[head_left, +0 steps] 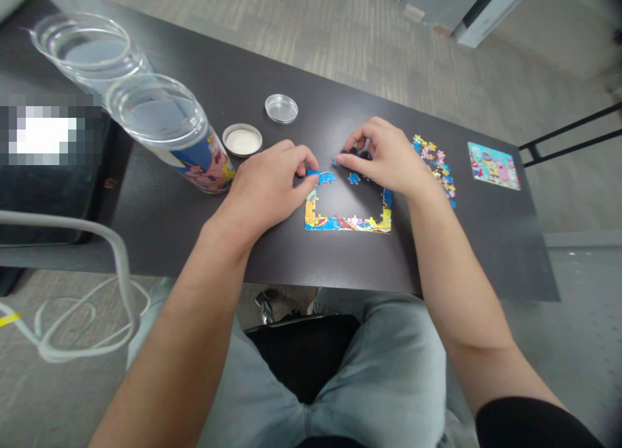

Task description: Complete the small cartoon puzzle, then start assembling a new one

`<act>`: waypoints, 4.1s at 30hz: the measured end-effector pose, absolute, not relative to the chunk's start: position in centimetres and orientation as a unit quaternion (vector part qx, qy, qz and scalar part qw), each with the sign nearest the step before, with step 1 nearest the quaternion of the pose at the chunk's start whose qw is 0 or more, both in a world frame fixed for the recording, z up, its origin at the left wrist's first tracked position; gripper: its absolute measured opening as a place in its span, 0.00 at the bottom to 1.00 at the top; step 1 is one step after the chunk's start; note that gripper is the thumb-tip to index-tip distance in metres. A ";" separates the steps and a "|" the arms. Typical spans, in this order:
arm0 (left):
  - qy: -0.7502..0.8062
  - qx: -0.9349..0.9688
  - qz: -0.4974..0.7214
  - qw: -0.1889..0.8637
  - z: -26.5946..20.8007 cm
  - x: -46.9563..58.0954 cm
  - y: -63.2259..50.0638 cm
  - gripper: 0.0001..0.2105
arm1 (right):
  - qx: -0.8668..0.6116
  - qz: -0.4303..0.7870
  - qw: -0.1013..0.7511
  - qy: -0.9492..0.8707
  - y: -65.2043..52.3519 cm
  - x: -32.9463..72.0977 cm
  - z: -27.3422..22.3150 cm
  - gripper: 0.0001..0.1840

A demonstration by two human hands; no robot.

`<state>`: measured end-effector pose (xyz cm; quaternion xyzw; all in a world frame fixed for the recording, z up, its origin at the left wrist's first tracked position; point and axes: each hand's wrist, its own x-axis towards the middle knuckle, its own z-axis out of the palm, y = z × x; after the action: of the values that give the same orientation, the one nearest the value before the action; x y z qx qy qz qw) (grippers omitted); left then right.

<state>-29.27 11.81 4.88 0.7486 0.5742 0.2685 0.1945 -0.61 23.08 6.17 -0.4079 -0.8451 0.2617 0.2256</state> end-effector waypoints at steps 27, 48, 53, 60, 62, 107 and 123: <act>0.581 0.747 0.261 0.192 4.9 -29.1 11.8 0.06 | -0.350 0.342 0.149 -0.859 21.9 -1.1 7.5 0.24; 0.579 0.751 0.255 0.187 4.9 -29.1 11.8 0.07 | -0.392 0.338 0.154 -0.842 22.4 1.2 8.8 0.22; 0.573 0.761 0.249 0.177 5.0 -29.2 11.7 0.10 | -0.391 0.366 0.127 -0.835 22.5 1.3 8.6 0.28; 0.579 0.758 0.248 0.169 4.9 -29.1 11.7 0.11 | -0.370 0.369 0.119 -0.844 22.2 0.3 8.7 0.27; 0.582 0.756 0.246 0.171 4.8 -29.0 11.7 0.10 | -0.382 0.367 0.117 -0.840 22.1 0.1 8.8 0.32; 0.583 0.750 0.248 0.189 5.1 -29.1 11.7 0.09 | -0.398 0.381 0.111 -0.828 21.6 -1.1 8.8 0.34; 0.584 0.749 0.252 0.187 5.1 -29.0 11.6 0.08 | -0.395 0.386 0.128 -0.824 22.0 -0.3 8.0 0.26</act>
<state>-29.04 11.65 5.12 0.7487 0.5839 0.2518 0.1873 -0.30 22.01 7.96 -0.3945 -0.8238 0.3864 0.1282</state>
